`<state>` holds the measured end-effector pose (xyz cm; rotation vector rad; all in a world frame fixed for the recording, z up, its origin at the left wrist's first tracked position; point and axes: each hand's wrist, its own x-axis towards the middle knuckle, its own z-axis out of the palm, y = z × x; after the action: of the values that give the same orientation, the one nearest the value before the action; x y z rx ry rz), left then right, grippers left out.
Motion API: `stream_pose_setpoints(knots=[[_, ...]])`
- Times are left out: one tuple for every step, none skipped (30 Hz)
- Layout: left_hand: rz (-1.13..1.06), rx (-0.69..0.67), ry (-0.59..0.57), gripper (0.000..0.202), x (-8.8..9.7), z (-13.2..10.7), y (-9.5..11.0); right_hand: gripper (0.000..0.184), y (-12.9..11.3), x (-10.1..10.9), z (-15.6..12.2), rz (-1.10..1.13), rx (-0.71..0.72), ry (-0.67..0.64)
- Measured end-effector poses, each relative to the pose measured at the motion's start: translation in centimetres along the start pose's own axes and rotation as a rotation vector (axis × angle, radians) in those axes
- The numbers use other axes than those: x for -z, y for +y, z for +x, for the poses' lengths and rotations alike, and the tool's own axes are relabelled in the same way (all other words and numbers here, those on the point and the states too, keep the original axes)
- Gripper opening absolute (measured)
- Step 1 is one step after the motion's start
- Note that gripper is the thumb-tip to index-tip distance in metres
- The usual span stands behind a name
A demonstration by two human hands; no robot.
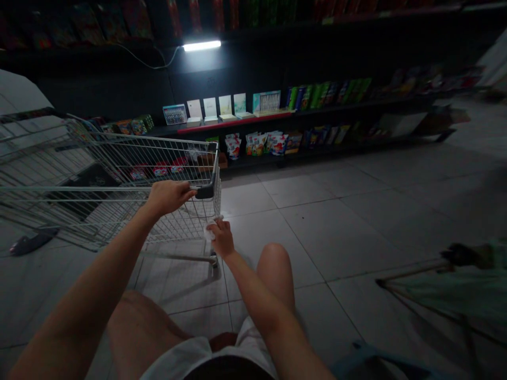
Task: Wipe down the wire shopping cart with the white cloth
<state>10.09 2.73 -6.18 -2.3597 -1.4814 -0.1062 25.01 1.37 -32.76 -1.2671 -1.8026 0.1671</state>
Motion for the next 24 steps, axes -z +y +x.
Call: stream_pose_setpoints(knots=[[-0.001, -0.001, 0.002, 0.053, 0.0, -0.1, 0.0, 0.029, 0.0, 0.2, 0.1, -0.003, 0.001, -0.011], [-0.003, -0.001, 0.002, 0.052, 0.1, -0.1, 0.0, 0.028, 0.1, 0.4, 0.1, -0.007, 0.007, -0.022], [-0.005, 0.000, 0.002, 0.052, 0.1, -0.2, 0.0, 0.027, 0.3, 0.6, -0.2, -0.012, 0.012, -0.033], [-0.006, 0.001, -0.002, 0.051, 0.1, -0.2, 0.1, 0.027, 0.6, 0.7, -0.6, -0.012, 0.013, -0.043], [-0.006, 0.001, -0.006, 0.051, 0.2, -0.3, 0.1, 0.028, 0.9, 0.7, -1.3, 0.000, 0.003, -0.051], [-0.006, 0.001, -0.008, 0.051, 0.2, -0.4, 0.1, 0.029, 1.4, 0.7, -2.1, 0.022, -0.024, -0.047], [-0.008, -0.001, -0.009, 0.052, 0.2, -0.4, 0.0, 0.029, 2.0, 0.7, -2.9, 0.049, -0.063, -0.032], [-0.011, -0.005, -0.006, 0.052, 0.2, -0.5, 0.0, 0.029, 2.6, 0.7, -3.6, 0.075, -0.109, -0.003], [-0.014, -0.009, -0.004, 0.053, 0.2, -0.6, 0.0, 0.028, 3.2, 0.6, -4.1, 0.095, -0.159, 0.041], [-0.017, -0.011, -0.003, 0.053, 0.1, -0.6, 0.0, 0.028, 3.7, 0.5, -4.2, 0.106, -0.205, 0.092], [-0.018, -0.010, -0.003, 0.053, 0.1, -0.7, 0.0, 0.030, 4.0, 0.3, -4.1, 0.106, -0.240, 0.144], [-0.016, -0.006, -0.003, 0.054, 0.1, -0.7, -0.1, 0.032, 4.1, 0.1, -3.8, 0.108, -0.269, 0.191], [-0.013, -0.003, -0.003, 0.054, 0.1, -0.8, 0.0, 0.034, 4.0, -0.3, -3.2, 0.120, -0.293, 0.230], [-0.009, 0.000, -0.001, 0.054, 0.1, -0.8, 0.0, 0.036, 3.7, -0.8, -2.7, 0.137, -0.313, 0.256], [-0.006, 0.002, -0.001, 0.054, 0.1, -0.8, 0.0, 0.037, 3.3, -1.3, -2.4, 0.154, -0.328, 0.266], [-0.005, 0.002, 0.000, 0.054, 0.1, -0.9, 0.0, 0.038, 2.7, -1.9, -2.2, 0.168, -0.340, 0.265], [-0.005, 0.002, -0.001, 0.053, 0.1, -0.9, 0.0, 0.039, 2.2, -2.4, -2.5, 0.178, -0.352, 0.256], [-0.006, 0.002, -0.002, 0.053, 0.1, -1.0, 0.0, 0.040, 1.7, -2.8, -3.0, 0.183, -0.354, 0.232], [-0.009, 0.000, -0.002, 0.053, 0.1, -1.1, -0.1, 0.040, 1.3, -3.0, -3.8, 0.186, -0.345, 0.194], [-0.013, -0.002, 0.000, 0.053, 0.1, -1.1, -0.2, 0.039, 1.1, -3.0, -4.7, 0.195, -0.329, 0.149], [-0.019, -0.006, 0.005, 0.053, 0.1, -1.2, -0.3, 0.038, 1.1, -2.8, -5.7, 0.211, -0.307, 0.099], [-0.024, -0.009, 0.009, 0.053, 0.1, -1.4, -0.4, 0.037, 1.3, -2.4, -6.4, 0.230, -0.281, 0.051], [-0.028, -0.012, 0.012, 0.052, 0.1, -1.5, -0.5, 0.035, 1.6, -1.9, -6.8, 0.249, -0.264, 0.023], [-0.027, -0.016, 0.012, 0.052, 0.1, -1.7, -0.6, 0.033, 2.0, -1.2, -6.8, 0.262, -0.262, 0.026]])
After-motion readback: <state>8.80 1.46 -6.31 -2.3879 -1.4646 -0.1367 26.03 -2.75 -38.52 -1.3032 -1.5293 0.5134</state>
